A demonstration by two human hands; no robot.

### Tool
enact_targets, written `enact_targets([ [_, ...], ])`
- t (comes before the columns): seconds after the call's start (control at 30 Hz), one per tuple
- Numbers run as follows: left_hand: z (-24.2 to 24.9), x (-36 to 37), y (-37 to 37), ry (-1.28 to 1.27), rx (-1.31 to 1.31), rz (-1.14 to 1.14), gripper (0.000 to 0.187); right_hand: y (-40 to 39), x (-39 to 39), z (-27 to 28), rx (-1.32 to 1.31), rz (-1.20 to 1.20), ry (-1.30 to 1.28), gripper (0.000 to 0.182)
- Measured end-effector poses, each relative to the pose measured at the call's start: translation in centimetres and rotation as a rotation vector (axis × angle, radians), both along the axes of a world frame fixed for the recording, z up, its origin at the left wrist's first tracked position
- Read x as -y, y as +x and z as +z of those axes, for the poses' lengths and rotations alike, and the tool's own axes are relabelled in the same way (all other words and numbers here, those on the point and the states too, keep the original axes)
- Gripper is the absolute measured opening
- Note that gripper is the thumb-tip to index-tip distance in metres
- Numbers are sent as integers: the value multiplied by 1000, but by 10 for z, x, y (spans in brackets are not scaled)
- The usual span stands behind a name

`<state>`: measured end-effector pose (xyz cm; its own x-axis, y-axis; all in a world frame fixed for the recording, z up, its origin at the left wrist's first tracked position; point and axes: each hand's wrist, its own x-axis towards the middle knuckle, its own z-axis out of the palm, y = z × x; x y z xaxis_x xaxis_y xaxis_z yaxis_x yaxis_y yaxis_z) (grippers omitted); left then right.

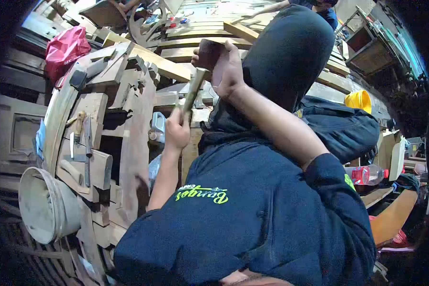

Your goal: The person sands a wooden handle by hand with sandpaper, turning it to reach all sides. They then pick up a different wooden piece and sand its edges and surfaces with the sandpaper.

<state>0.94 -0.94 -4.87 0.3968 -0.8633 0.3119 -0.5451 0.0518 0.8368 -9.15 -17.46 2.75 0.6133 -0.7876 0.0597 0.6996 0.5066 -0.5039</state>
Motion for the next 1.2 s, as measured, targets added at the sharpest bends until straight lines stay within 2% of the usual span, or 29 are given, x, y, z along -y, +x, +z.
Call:
enact_targets([
  [0.03,3,-1,4,76,45,67,12,1,-1,0,26,-7,14,54],
  [0.1,-4,0,2,-112,89,-61,12,1,0,-1,-2,-42,-28,54],
  [0.13,-13,-1,6,-70,-47,-125,13,1,1,-2,-13,-31,-49,55],
  [0.17,-20,0,9,-72,-51,-123,13,0,2,-4,-27,-16,-70,56],
  [0.23,-14,2,10,-38,-26,50,15,1,0,-3,-12,-31,-87,56],
  [0.27,-11,-2,9,-15,-73,-10,15,0,0,-2,-31,-26,-68,56],
  [0.3,-11,-1,2,-135,17,-35,11,0,0,-2,-49,-25,-51,56],
  [0.37,-23,-4,7,-7,-87,-124,15,0,0,-2,-36,-44,-46,55],
  [0.43,-16,-3,7,42,-61,3,15,2,-2,3,1,-67,-41,55],
  [0.47,-28,0,13,2,-83,-37,16,2,-3,4,-50,-85,-49,55],
  [0.5,-12,-6,11,140,58,-75,18,1,-2,2,-45,-87,-46,55],
  [0.57,-28,-2,9,-87,-20,-98,15,-3,2,-3,-20,32,-3,58],
  [0.63,-14,-2,7,-89,-30,-6,19,1,0,-3,-52,-49,-57,59],
  [0.7,-13,-4,7,-128,-11,-9,19,2,-1,-1,-47,-67,-40,59],
  [0.77,-33,-6,12,-15,-112,-162,17,-1,-2,0,-38,-37,-38,58],
  [0.8,-18,-8,9,8,4,-119,16,-3,-2,1,-32,1,-41,58],
  [0.83,-24,-3,10,-159,76,-59,16,-3,-3,1,-35,5,-41,58],
  [0.9,-24,-3,11,-70,-30,-12,16,0,-5,2,-48,-62,-54,56],
  [0.97,-26,-7,8,-43,-62,-134,15,-2,-5,3,-65,-76,-56,55],
  [1.0,-14,-10,2,-17,-113,-108,14,-2,-4,0,-57,-57,-52,55],
  [1.03,-14,-7,5,-59,31,-82,13,-2,-3,0,-47,-35,-49,55],
  [1.1,-13,-5,6,-51,-19,33,12,1,-2,-2,-13,-40,-100,56],
  [1.13,-12,-9,10,100,93,-1,13,0,-2,-1,-48,-33,-54,56],
  [1.2,-11,-10,5,39,92,-40,14,-1,-3,1,-30,-4,5,56],
])
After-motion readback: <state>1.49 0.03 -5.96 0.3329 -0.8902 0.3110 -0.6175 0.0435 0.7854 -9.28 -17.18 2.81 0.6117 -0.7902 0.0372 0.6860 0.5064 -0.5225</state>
